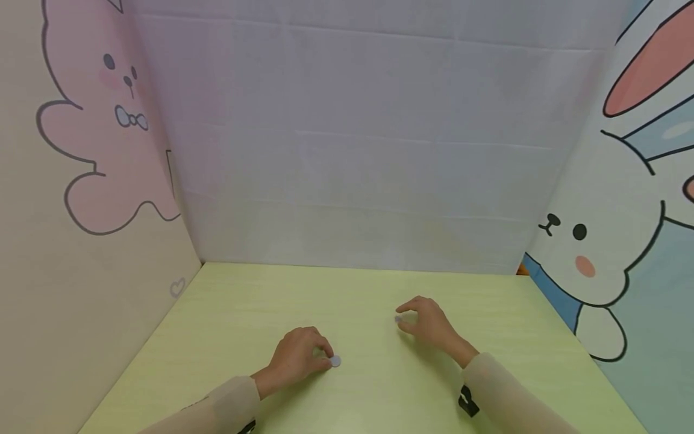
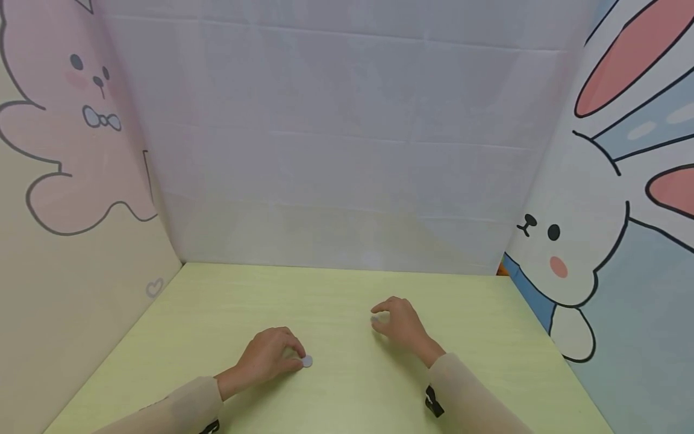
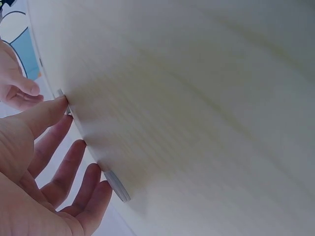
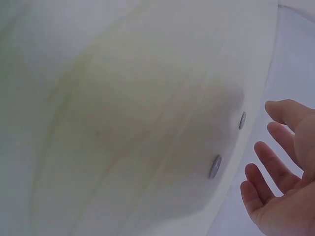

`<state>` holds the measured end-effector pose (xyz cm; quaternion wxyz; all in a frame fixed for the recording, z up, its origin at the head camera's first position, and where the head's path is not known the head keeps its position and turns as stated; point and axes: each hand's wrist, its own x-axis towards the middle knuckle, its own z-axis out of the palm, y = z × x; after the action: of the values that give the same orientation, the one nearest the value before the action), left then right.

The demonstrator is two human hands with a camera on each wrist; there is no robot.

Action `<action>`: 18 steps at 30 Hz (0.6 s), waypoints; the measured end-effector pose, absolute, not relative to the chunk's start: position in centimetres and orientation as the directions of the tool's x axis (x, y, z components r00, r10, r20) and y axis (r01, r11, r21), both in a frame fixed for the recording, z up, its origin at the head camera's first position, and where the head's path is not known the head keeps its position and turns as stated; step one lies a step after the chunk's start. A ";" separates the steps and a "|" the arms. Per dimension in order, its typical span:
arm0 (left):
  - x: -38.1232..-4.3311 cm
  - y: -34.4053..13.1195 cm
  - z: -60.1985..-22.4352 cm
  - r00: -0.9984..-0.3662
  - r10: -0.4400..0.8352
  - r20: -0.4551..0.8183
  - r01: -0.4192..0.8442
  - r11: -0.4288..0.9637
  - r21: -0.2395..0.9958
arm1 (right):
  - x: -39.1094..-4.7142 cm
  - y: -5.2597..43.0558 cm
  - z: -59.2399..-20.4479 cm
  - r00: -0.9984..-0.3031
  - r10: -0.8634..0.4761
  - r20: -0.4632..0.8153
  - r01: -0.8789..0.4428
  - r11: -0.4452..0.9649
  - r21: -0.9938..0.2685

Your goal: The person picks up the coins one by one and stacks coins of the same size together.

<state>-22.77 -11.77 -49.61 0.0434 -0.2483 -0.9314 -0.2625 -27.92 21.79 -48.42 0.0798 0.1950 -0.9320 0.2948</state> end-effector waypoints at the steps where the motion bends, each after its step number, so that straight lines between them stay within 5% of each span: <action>1: -22.8 -11.8 -49.6 -0.873 0.441 0.211 0.486 0.738 0.468 | -28.1 21.9 -48.5 -0.913 -0.313 0.261 -0.406 0.751 -0.521; 18: -22.8 -11.8 -49.7 -0.877 0.434 0.208 0.479 0.746 0.462 | -29.5 22.5 -50.0 -0.935 -0.294 0.200 -0.356 0.794 -0.492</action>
<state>-22.85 -11.77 -49.70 0.0436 -0.2446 -0.9334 -0.2590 -29.52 22.45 -50.05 0.0566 0.1719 -0.9455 0.2706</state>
